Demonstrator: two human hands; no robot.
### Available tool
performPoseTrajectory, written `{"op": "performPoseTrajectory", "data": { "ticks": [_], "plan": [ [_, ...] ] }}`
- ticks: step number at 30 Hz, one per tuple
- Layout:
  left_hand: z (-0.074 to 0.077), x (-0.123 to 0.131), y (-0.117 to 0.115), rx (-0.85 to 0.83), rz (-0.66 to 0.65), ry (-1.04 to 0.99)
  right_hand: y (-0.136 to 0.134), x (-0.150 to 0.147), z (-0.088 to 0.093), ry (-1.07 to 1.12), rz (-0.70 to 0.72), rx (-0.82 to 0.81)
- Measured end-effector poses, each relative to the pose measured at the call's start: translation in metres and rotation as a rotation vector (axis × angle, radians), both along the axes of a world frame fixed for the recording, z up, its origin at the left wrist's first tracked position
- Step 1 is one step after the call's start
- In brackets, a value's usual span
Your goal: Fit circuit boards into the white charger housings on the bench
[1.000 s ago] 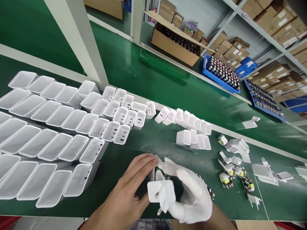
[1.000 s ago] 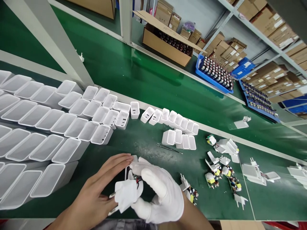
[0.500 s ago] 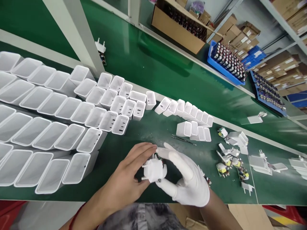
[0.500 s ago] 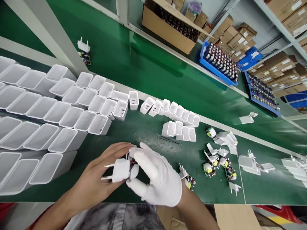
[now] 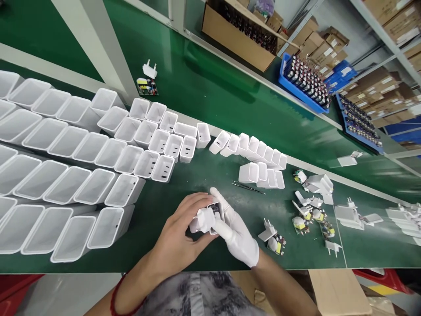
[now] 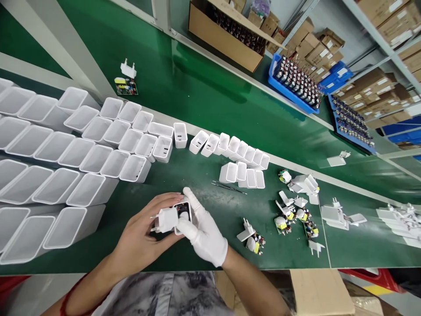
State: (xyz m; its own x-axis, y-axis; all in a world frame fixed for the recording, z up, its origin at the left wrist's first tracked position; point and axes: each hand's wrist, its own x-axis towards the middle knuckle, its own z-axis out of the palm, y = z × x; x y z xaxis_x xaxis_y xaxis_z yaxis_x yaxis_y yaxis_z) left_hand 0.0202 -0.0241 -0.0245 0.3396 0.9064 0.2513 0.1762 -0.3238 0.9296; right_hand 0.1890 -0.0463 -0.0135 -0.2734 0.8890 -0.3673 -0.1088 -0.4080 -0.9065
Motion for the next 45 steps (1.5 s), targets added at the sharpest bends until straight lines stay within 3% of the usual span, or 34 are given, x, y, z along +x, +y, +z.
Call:
{"op": "performPoseTrajectory", "data": {
  "ticks": [9,14,19,22,26,35,38,42,45],
  "plan": [
    [0.006,0.001,-0.006,0.09,0.1,0.008,-0.008,-0.022,-0.006,0.059,-0.289,-0.02],
    [0.002,0.001,-0.005,-0.019,0.125,0.027,-0.002,-0.022,0.0,-0.023,-0.222,0.019],
    [0.005,0.006,-0.003,0.083,0.146,0.031,0.0,-0.023,0.001,-0.025,-0.275,0.126],
    [0.004,0.006,-0.005,0.105,0.153,0.036,-0.003,-0.023,-0.003,0.089,-0.326,0.076],
    [0.001,0.004,-0.005,0.026,0.124,0.016,-0.006,-0.021,0.0,0.167,-0.284,-0.046],
    [0.002,0.003,-0.002,0.073,0.11,0.007,-0.008,-0.019,0.002,0.267,-0.314,-0.066],
    [0.003,0.004,-0.001,0.114,0.092,-0.002,-0.004,-0.018,0.005,0.245,-0.309,-0.118],
    [0.008,0.009,0.0,0.224,0.107,0.04,0.0,-0.024,0.006,0.172,-0.368,-0.046],
    [0.011,0.012,0.002,0.195,0.119,0.082,0.004,-0.023,0.001,0.144,-0.375,-0.02]
  ]
}}
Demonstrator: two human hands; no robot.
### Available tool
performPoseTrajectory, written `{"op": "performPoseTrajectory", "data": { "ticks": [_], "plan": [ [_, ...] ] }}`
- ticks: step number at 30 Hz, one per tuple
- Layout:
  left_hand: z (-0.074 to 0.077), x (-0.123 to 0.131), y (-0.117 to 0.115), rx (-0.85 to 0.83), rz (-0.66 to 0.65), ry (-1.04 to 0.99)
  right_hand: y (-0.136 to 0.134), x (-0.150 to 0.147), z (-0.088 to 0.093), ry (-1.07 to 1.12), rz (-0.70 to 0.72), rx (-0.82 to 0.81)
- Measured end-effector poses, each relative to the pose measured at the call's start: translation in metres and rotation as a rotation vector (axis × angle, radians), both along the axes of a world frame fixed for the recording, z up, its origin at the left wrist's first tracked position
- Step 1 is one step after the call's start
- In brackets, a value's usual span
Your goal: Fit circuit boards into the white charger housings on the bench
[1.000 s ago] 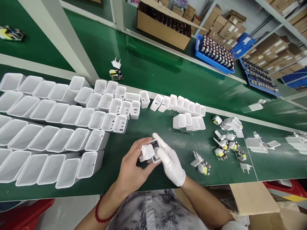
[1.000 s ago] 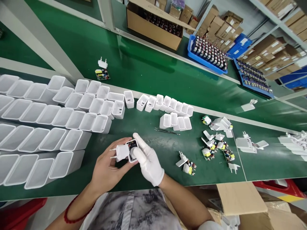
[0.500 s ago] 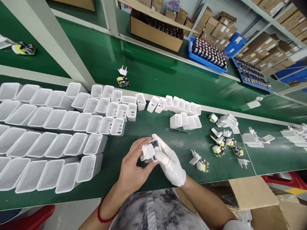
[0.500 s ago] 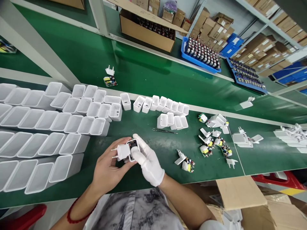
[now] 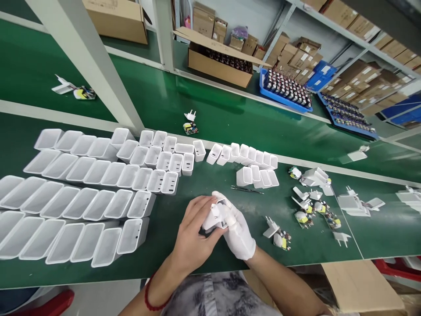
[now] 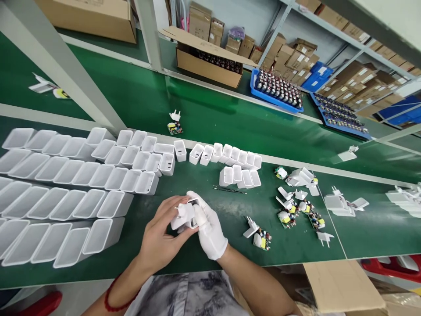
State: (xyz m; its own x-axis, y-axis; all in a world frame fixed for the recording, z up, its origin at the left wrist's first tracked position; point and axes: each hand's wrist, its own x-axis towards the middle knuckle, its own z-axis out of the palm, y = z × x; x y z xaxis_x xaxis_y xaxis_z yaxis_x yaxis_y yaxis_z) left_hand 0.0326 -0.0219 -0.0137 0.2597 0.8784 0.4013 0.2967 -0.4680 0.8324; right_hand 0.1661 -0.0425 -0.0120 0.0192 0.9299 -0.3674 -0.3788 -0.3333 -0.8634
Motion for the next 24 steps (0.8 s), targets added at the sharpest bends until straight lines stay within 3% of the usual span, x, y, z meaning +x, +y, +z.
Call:
{"op": "performPoseTrajectory", "data": {
  "ticks": [4,8,10,12,15,18,24],
  "plan": [
    [0.0,0.005,0.007,-0.115,-0.004,0.021,0.004,0.021,0.002,-0.219,0.122,0.06],
    [0.002,0.012,0.014,-0.122,-0.03,0.081,0.004,0.045,0.012,-0.618,0.252,0.325],
    [0.007,0.016,0.017,-0.129,-0.09,0.123,0.005,0.051,0.017,-0.666,0.27,0.366],
    [0.012,0.019,0.018,-0.139,-0.165,0.132,0.009,0.055,0.022,-0.544,0.179,0.256],
    [0.021,0.02,0.017,-0.192,-0.25,0.07,0.019,0.066,0.031,-0.193,-0.033,0.075],
    [0.023,0.02,0.017,-0.296,-0.228,0.055,0.031,0.084,0.041,0.093,-0.159,0.016],
    [0.01,0.026,0.025,-0.306,-0.163,0.123,0.04,0.111,0.054,0.114,-0.182,0.024]
  ]
}}
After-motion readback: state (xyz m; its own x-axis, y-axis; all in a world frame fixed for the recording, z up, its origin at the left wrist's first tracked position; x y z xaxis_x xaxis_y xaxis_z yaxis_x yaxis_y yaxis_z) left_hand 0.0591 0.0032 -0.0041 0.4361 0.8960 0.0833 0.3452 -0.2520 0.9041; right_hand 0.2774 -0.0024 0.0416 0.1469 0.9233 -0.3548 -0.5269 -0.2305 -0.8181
